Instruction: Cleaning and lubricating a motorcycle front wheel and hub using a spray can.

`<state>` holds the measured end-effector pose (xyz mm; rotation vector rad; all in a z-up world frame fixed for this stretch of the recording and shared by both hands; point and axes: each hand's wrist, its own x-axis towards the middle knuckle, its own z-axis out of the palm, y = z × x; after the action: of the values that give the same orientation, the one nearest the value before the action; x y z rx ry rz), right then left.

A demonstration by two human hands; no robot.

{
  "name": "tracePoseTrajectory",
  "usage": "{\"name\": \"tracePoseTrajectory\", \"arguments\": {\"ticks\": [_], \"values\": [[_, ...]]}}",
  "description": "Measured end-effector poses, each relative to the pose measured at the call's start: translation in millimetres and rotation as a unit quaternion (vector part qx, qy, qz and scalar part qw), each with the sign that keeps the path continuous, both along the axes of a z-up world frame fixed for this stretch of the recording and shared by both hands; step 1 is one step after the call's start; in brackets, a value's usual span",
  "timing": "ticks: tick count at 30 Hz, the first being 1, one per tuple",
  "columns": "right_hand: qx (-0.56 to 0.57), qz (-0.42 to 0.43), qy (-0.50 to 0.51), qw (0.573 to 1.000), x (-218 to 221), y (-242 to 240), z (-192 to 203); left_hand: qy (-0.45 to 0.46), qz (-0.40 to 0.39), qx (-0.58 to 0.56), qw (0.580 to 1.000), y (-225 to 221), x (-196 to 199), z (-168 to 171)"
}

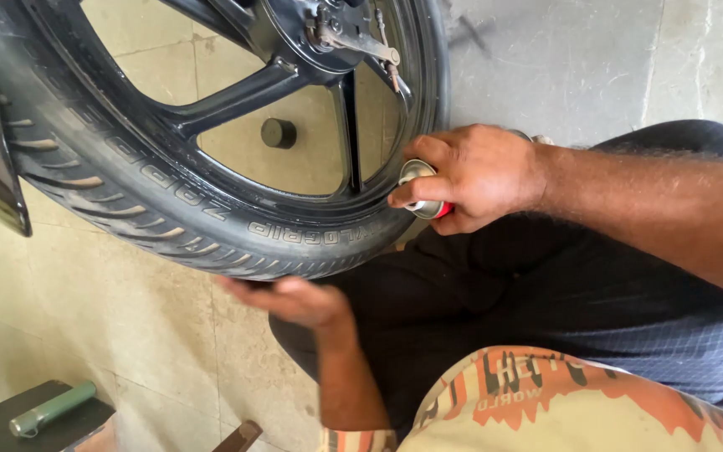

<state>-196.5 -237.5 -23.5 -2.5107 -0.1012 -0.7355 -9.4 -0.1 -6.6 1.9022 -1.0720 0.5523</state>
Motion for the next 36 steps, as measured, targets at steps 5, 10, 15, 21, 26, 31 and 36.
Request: {"name": "tracePoseTrajectory", "arguments": {"ticks": [5,10,15,21,26,31,36], "values": [[-0.006,0.034,-0.022,0.999,-1.0,2.2,0.2,0.024,-0.069,0.016,0.997,-1.2,-18.8,-17.1],[-0.093,0.065,0.208,0.972,-0.4,-13.0,20.6,0.036,-0.084,0.005,0.996,2.6,-11.5,-15.8],[-0.135,0.05,0.37,0.918,2.8,-14.5,33.7,0.085,-0.095,-0.003,0.992,12.2,-11.9,-20.1],[-0.076,0.046,0.229,0.969,16.1,6.7,15.7,0.089,-0.087,0.007,0.992,19.8,-12.5,-18.0],[0.053,-0.019,-0.066,0.996,20.3,8.7,22.9,0.043,-0.055,0.047,0.996,24.8,-10.3,-18.3],[0.018,0.004,0.013,1.0,11.3,6.7,19.8,0.036,-0.073,0.047,0.996,27.5,-5.4,-14.9],[-0.051,0.014,0.203,0.978,9.1,16.4,14.8,0.045,-0.076,0.049,0.995,31.5,-4.1,-19.2]]}}
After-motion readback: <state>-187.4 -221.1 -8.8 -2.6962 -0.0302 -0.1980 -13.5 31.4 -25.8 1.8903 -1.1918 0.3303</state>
